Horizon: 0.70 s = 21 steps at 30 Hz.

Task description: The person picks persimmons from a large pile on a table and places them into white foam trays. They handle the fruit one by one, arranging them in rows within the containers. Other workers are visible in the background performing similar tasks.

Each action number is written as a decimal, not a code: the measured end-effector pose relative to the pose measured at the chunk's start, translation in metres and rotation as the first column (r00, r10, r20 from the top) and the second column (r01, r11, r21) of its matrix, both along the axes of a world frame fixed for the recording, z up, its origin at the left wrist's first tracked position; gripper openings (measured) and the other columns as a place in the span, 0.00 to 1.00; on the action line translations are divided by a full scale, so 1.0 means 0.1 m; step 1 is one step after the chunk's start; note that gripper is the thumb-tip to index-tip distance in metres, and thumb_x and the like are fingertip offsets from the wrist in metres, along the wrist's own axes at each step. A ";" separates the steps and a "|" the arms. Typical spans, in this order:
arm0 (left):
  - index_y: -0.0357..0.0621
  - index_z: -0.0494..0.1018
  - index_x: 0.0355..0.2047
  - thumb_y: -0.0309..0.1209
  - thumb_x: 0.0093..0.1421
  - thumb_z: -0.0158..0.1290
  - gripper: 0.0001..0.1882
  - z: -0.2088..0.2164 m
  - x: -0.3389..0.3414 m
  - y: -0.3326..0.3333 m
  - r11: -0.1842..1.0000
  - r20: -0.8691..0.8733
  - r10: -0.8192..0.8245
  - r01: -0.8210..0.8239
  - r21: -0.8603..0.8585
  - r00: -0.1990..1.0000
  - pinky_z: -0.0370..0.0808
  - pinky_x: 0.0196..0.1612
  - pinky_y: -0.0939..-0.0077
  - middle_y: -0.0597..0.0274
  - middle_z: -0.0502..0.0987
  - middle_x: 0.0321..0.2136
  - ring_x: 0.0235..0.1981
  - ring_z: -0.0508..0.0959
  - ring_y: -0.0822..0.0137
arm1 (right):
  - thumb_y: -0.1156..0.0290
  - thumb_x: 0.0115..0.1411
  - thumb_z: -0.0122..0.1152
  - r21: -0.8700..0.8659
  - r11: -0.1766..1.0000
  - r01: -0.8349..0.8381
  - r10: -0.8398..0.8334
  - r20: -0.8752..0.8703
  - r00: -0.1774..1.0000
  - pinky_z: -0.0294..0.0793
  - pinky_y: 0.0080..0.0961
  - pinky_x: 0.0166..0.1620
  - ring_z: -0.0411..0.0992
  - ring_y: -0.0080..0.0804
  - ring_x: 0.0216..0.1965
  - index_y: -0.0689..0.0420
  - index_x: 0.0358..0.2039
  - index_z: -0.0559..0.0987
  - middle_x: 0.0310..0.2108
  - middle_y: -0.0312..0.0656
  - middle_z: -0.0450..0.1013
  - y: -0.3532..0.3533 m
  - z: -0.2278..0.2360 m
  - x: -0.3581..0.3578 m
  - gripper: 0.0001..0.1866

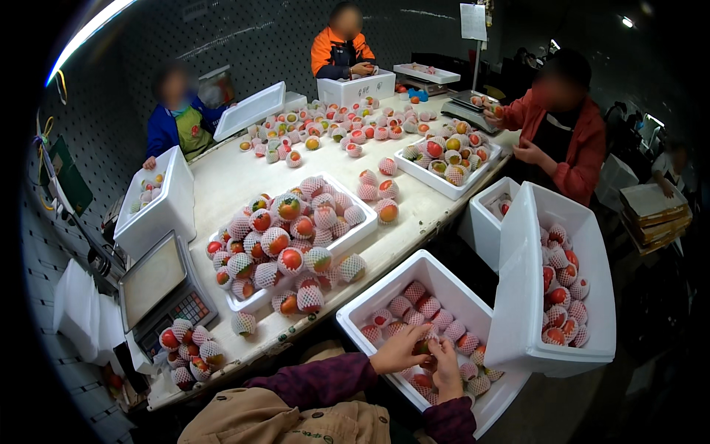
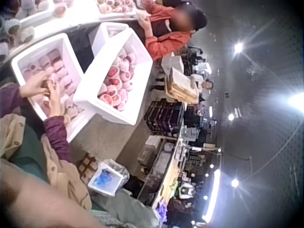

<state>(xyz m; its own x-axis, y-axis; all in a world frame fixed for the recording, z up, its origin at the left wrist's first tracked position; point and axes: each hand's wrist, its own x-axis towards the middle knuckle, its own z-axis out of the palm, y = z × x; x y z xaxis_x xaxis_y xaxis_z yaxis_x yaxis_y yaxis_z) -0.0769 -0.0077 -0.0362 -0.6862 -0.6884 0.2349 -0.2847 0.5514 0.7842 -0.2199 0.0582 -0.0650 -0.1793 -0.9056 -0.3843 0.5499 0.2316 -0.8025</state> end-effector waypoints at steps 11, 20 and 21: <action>0.41 0.57 0.55 0.35 0.48 0.58 0.35 -0.08 -0.01 -0.02 1.000 -0.007 0.006 -0.006 -0.020 1.000 0.68 0.46 0.64 0.47 0.64 0.47 0.45 0.69 0.49 | 0.65 0.59 0.55 -0.006 1.000 -0.016 0.016 -0.010 1.000 0.74 0.18 0.24 0.72 0.21 0.24 0.53 0.38 0.68 0.30 0.34 0.72 0.00 0.03 -0.01 0.10; 0.40 0.58 0.54 0.34 0.48 0.58 0.35 -0.06 -0.01 -0.02 1.000 0.001 0.014 -0.014 -0.003 1.000 0.68 0.45 0.64 0.46 0.65 0.45 0.44 0.69 0.49 | 0.65 0.58 0.55 -0.012 1.000 -0.011 0.011 -0.012 1.000 0.74 0.18 0.24 0.72 0.21 0.25 0.54 0.40 0.68 0.31 0.35 0.72 0.00 -0.02 -0.01 0.11; 0.39 0.59 0.54 0.34 0.48 0.59 0.34 -0.03 -0.02 0.00 1.000 0.013 0.017 -0.017 0.017 1.000 0.68 0.45 0.65 0.46 0.65 0.44 0.44 0.69 0.48 | 0.66 0.58 0.55 -0.005 1.000 -0.009 0.009 -0.013 1.000 0.74 0.19 0.24 0.72 0.21 0.25 0.54 0.40 0.68 0.31 0.35 0.72 0.01 -0.03 -0.02 0.11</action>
<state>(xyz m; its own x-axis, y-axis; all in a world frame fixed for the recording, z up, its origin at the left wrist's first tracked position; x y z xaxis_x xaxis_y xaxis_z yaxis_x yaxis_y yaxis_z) -0.0784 -0.0081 -0.0395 -0.6775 -0.7037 0.2141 -0.3039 0.5328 0.7898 -0.2215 0.0589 -0.0684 -0.1763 -0.9090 -0.3776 0.5376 0.2324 -0.8105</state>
